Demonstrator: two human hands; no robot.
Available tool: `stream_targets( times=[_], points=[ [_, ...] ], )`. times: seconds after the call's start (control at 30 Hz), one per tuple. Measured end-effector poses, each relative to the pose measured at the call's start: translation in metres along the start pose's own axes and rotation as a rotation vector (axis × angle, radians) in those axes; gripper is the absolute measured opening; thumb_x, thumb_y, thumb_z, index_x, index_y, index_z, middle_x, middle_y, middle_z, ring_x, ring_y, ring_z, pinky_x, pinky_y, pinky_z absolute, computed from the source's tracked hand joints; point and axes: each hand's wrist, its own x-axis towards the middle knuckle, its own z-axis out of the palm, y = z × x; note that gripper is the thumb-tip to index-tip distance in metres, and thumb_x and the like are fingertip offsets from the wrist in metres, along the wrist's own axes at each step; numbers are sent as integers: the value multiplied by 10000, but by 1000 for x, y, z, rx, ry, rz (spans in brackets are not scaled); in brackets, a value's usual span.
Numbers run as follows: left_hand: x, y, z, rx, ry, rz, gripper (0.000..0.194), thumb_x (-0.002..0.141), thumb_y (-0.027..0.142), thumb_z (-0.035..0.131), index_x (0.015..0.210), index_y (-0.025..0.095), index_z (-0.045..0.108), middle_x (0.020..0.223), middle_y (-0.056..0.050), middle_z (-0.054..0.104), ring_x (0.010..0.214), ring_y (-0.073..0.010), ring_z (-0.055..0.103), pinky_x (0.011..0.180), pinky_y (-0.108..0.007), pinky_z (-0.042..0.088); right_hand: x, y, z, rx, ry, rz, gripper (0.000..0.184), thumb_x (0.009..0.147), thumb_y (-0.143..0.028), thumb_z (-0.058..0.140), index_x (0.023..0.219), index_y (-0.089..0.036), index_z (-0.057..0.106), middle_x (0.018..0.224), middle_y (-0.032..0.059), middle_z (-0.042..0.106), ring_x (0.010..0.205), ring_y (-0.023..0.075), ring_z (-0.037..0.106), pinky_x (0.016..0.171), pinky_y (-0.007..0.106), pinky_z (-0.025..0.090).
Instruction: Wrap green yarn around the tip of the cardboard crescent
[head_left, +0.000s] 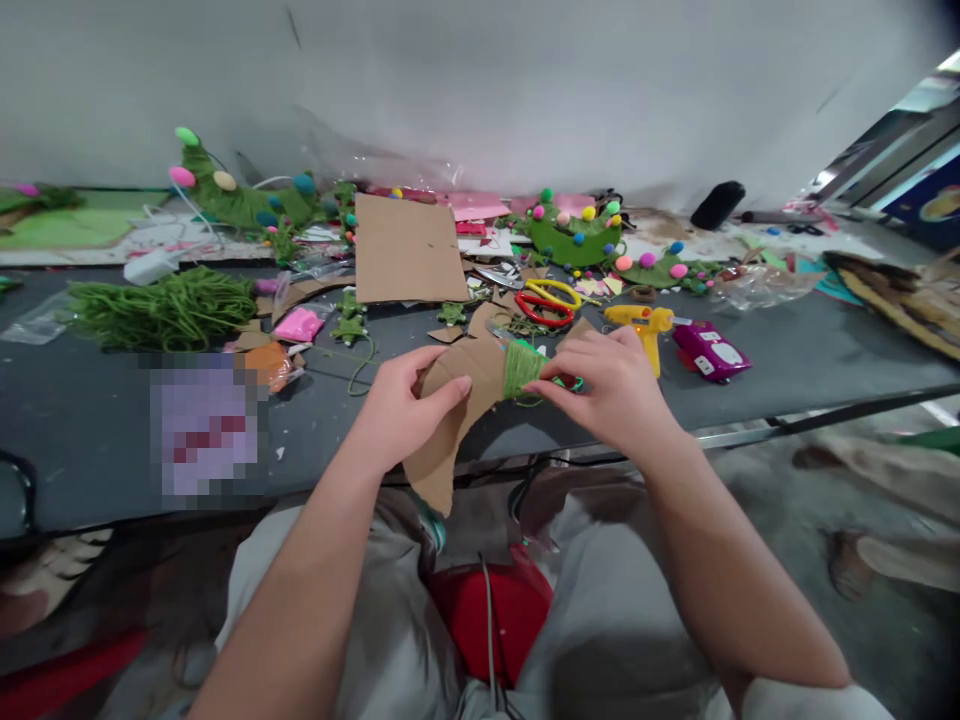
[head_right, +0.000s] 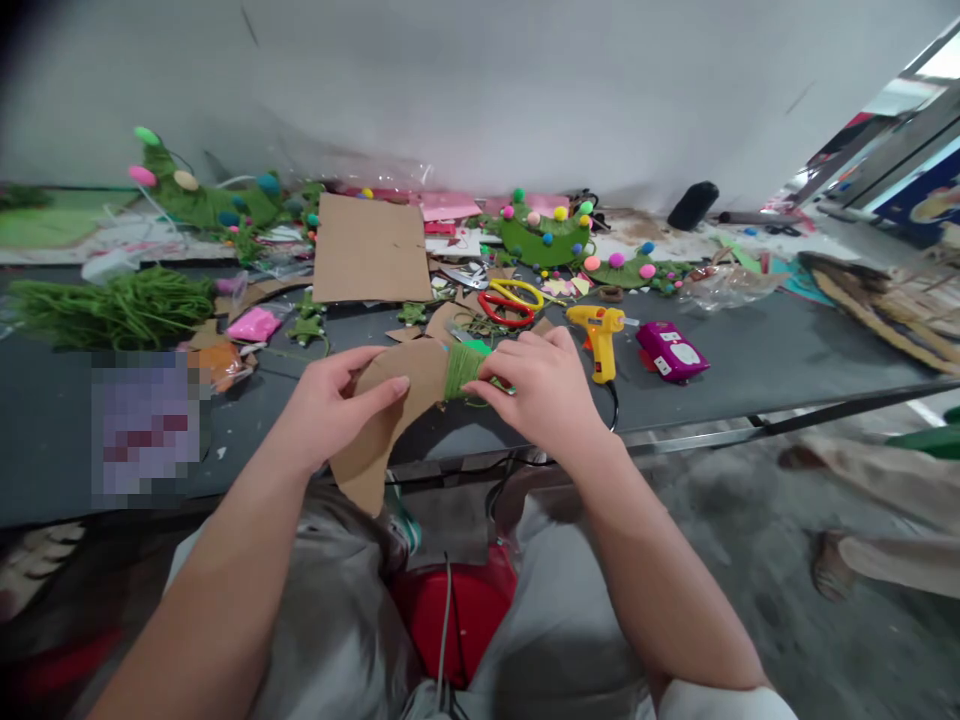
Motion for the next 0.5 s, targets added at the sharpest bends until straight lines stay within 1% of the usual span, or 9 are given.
stream_targets(
  times=[0.07,0.27,0.4,0.5],
  points=[
    [0,1,-2,0,-18,-10,332,824,376,727,1086,173,721,966,-49,763,825,-213,688,687,-277,522,1,0,-2,4,-31,-9,285,912,-441,670,750,-207,689,759,0,706,780,172,571,779,359,236],
    [-1,2,-9,19,5,-19,354,822,400,725,1093,173,727,942,-49,755,805,-214,679,665,-275,517,1,2,-4,41,-157,42,289,886,-437,697,722,-200,671,715,-8,683,772,167,581,792,356,218],
    [-1,3,-11,72,1,7,332,822,390,726,1083,184,732,992,-50,762,850,-223,688,685,-275,517,0,0,-4,5,-180,108,306,854,-429,692,696,-181,610,720,9,660,766,178,580,780,344,228],
    [-1,2,-11,74,15,8,318,824,389,720,1074,194,739,979,-52,765,830,-226,686,669,-281,510,0,-1,-4,-9,-215,120,296,858,-405,654,679,-181,582,713,20,647,747,181,579,762,340,244]
  ],
)
